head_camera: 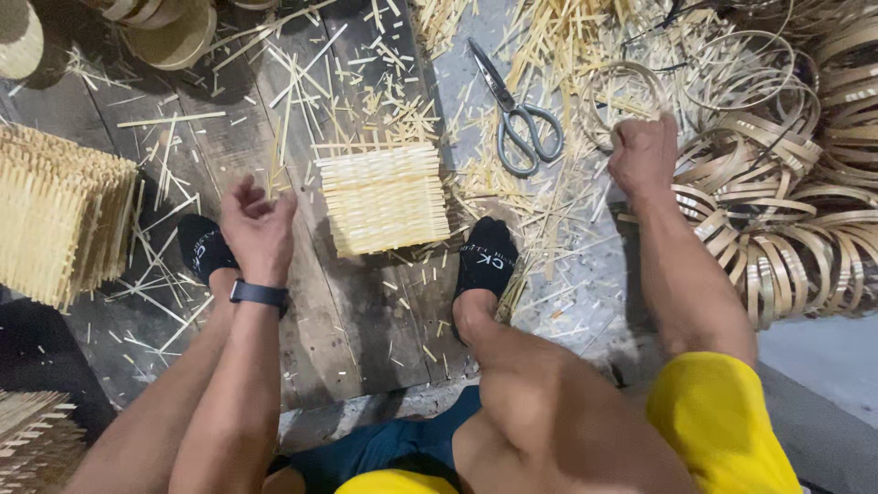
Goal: The person sits on the floor of a workshop and assembles bamboo basket components. They use scissors to trim bamboo sticks on round wooden forms, press a woven bamboo stick mat into a bamboo ring, and fit and adjust the rings around the mats, setting finished pieces aside with completed stacks.
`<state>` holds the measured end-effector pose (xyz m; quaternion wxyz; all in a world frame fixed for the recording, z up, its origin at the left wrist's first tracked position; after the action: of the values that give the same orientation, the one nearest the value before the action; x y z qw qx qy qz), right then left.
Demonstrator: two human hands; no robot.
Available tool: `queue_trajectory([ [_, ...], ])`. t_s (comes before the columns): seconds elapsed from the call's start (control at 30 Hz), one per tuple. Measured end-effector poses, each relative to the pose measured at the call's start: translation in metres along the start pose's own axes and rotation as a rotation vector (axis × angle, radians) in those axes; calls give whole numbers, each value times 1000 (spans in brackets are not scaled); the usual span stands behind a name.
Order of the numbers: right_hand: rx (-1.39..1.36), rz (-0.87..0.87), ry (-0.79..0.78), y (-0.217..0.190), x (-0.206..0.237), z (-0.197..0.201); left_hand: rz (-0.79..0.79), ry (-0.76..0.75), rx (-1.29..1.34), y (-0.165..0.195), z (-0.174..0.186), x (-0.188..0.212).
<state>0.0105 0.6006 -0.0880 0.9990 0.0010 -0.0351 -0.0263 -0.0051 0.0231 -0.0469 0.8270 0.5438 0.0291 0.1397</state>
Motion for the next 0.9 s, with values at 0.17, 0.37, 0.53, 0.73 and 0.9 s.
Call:
queue_trajectory([
  [0.17,-460,205,163,-55,-2,114,-534,-128,-77,123,-44,32],
  [0.37,-556,638,157,-184,24,258,-160,-422,536,212,-97,91],
  [0.53,-469,848,272,-247,37,321,451,-554,984,218,-65,84],
  [0.73,-274,1017,465,-311,63,314,730,-687,904,206,-48,86],
  [0.9,-183,886,474,-337,73,293,672,-523,882,187,-34,88],
])
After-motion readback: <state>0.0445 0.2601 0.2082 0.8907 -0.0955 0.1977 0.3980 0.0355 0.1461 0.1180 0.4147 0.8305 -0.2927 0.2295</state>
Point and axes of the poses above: each hand's wrist, its own x-axis away from the middle knuckle, its own z-axis out of the back of the hand, y = z × x, the point moved 4 cm from there along -x, towards the middle knuckle, and after that the axes turned 6 degrees about x, right-handed, at the moved point
